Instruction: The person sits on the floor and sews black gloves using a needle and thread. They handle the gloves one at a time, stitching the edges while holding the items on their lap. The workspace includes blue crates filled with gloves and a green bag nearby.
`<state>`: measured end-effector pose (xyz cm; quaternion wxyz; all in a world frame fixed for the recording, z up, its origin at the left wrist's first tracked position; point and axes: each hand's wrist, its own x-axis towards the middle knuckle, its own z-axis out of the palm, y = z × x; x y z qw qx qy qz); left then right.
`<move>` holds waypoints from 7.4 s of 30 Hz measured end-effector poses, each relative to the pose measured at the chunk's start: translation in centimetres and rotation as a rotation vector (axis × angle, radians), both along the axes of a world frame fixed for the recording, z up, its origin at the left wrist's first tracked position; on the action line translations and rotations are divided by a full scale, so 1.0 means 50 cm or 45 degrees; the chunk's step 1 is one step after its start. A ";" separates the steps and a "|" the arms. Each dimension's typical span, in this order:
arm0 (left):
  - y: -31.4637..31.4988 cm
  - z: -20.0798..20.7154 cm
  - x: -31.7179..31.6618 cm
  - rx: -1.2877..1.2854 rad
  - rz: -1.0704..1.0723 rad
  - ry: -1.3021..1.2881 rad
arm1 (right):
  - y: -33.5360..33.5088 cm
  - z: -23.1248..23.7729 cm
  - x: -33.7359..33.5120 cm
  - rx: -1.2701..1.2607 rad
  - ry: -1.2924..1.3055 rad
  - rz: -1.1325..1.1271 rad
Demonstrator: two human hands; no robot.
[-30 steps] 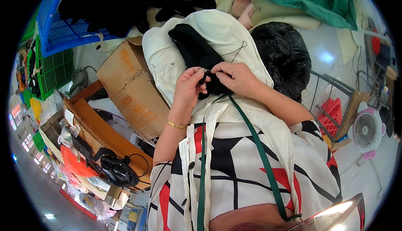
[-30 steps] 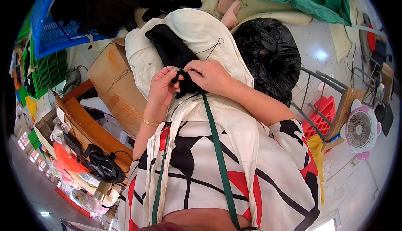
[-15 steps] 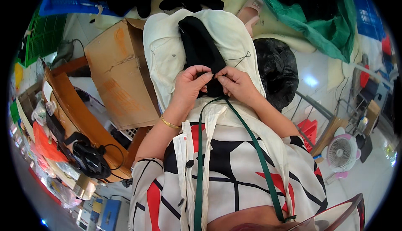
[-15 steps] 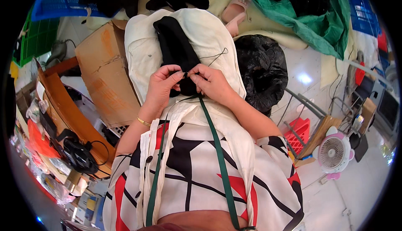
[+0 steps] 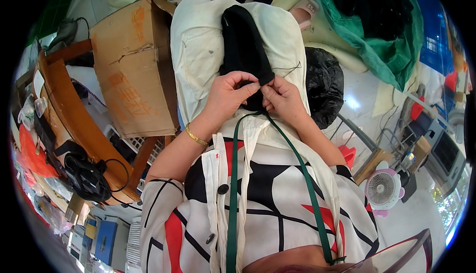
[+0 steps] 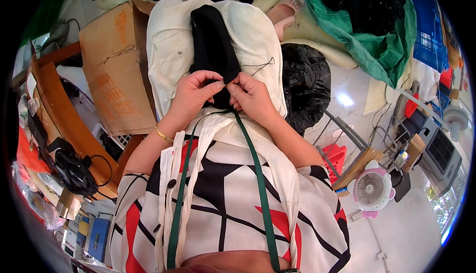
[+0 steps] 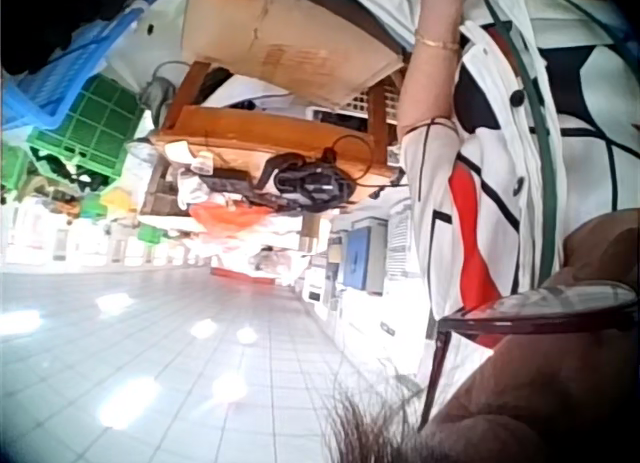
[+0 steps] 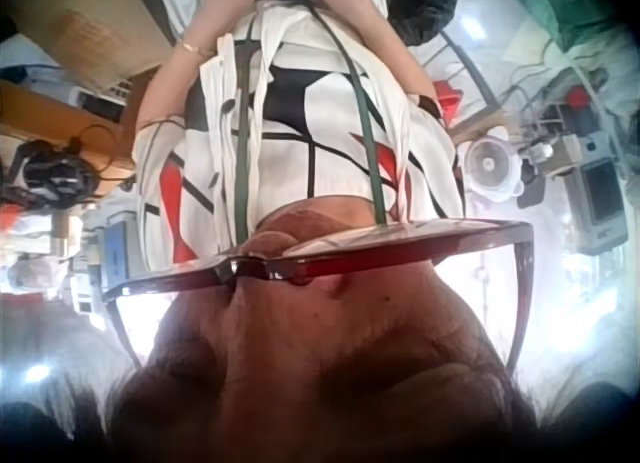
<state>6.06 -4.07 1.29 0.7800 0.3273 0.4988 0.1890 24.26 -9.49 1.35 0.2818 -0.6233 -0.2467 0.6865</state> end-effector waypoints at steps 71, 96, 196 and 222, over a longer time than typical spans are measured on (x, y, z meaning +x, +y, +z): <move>-0.011 0.016 -0.083 1.552 -0.435 0.441 | 0.085 0.158 0.369 0.910 0.666 -1.200; -0.021 0.005 -0.102 2.065 -0.569 0.540 | 0.025 0.012 -0.003 0.699 -0.453 0.649; -0.036 -0.012 -0.097 1.645 -0.313 0.597 | 0.041 0.054 -0.027 0.778 -0.610 0.820; -0.060 -0.021 -0.102 1.588 -0.290 0.660 | 0.013 0.015 -0.075 0.740 -0.772 0.983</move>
